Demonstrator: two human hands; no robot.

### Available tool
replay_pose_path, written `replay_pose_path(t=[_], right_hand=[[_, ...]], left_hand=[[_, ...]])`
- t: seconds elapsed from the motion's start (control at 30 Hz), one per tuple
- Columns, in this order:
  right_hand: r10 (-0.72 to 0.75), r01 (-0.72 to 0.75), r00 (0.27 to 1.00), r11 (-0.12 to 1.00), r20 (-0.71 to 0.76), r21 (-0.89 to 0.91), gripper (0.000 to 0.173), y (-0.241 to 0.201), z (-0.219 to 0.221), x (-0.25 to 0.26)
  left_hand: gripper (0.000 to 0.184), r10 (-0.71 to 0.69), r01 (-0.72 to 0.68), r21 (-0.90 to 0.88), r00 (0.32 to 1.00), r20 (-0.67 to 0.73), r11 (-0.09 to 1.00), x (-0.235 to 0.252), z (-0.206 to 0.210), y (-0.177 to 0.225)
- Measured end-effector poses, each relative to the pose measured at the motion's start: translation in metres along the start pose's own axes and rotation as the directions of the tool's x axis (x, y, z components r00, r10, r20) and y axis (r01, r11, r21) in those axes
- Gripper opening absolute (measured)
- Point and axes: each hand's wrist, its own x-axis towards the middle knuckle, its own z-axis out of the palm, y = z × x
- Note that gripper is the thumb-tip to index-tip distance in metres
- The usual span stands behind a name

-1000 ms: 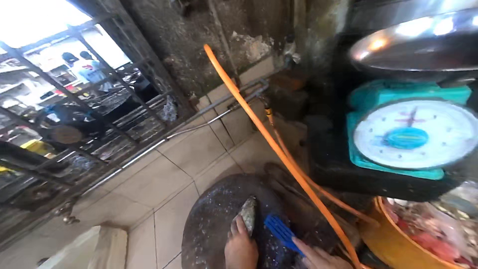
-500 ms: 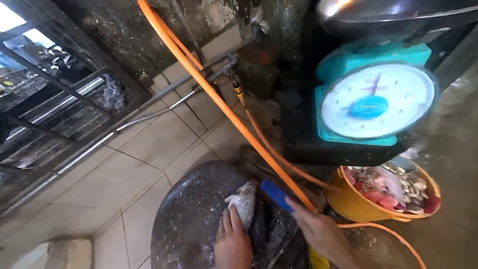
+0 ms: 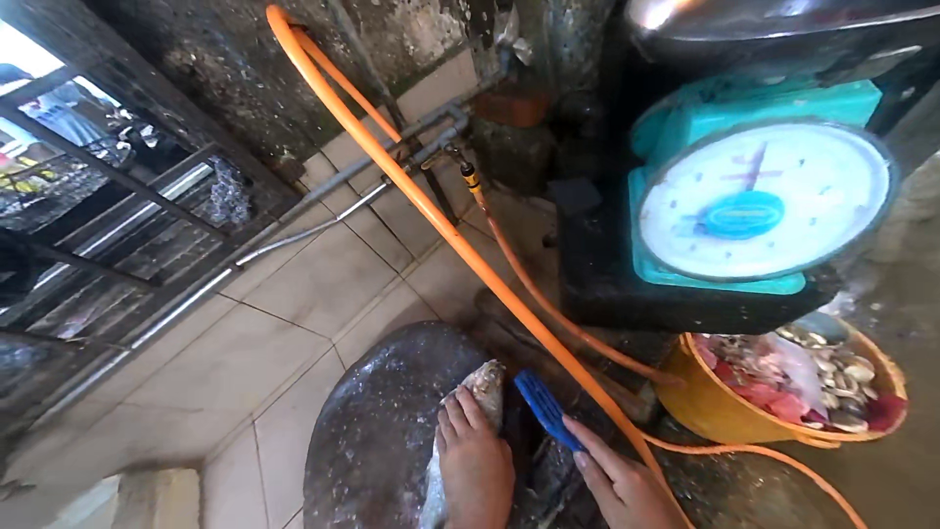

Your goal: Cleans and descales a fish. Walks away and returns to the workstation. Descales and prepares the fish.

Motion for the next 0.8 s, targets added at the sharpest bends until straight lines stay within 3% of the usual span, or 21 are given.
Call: replay_pose_path(t=[0.13,0.2,0.27,0.37,0.5,0.6,0.7,0.8], right_hand=[[-0.25,0.232,0.968,0.928,-0.022,-0.292,0.04,-0.006,0.006,0.014],[-0.214,0.178,0.976,0.903,-0.048,-0.391,0.041,0.004,-0.003,0.044],[-0.096,0.096,0.995,0.929,0.018,-0.357,0.043,-0.002,-0.016,0.054],[-0.323,0.291,0.946,0.888,-0.033,-0.356,0.041,-0.002,0.0,0.037],[-0.248,0.189,0.962,0.907,-0.114,-0.377,0.041,0.012,-0.014,0.056],[-0.374,0.318,0.925,0.854,-0.062,-0.412,0.04,0.001,-0.007,0.044],[-0.266,0.203,0.96,0.88,-0.091,-0.43,0.04,0.017,-0.018,0.051],[-0.367,0.292,0.925,0.849,-0.094,-0.44,0.039,0.007,-0.006,0.041]], left_hand=[[0.077,0.084,-0.084,0.009,0.984,-0.158,0.996,0.007,0.007,-0.018],[0.072,0.063,-0.064,-0.012,0.997,-0.044,0.998,0.011,-0.006,-0.022],[0.071,0.026,-0.026,-0.004,0.994,0.11,1.0,0.014,-0.021,-0.02],[0.072,0.055,-0.054,-0.012,0.983,0.177,0.998,0.02,-0.028,-0.022],[0.071,0.05,-0.055,0.008,0.958,0.281,0.998,0.027,-0.039,-0.028],[0.07,0.091,-0.093,0.0,0.97,0.223,0.996,0.027,-0.032,-0.031],[0.07,0.094,-0.101,0.037,0.983,0.159,0.994,0.019,-0.027,-0.027],[0.07,0.113,-0.117,0.025,0.987,0.112,0.993,0.021,-0.024,-0.028]])
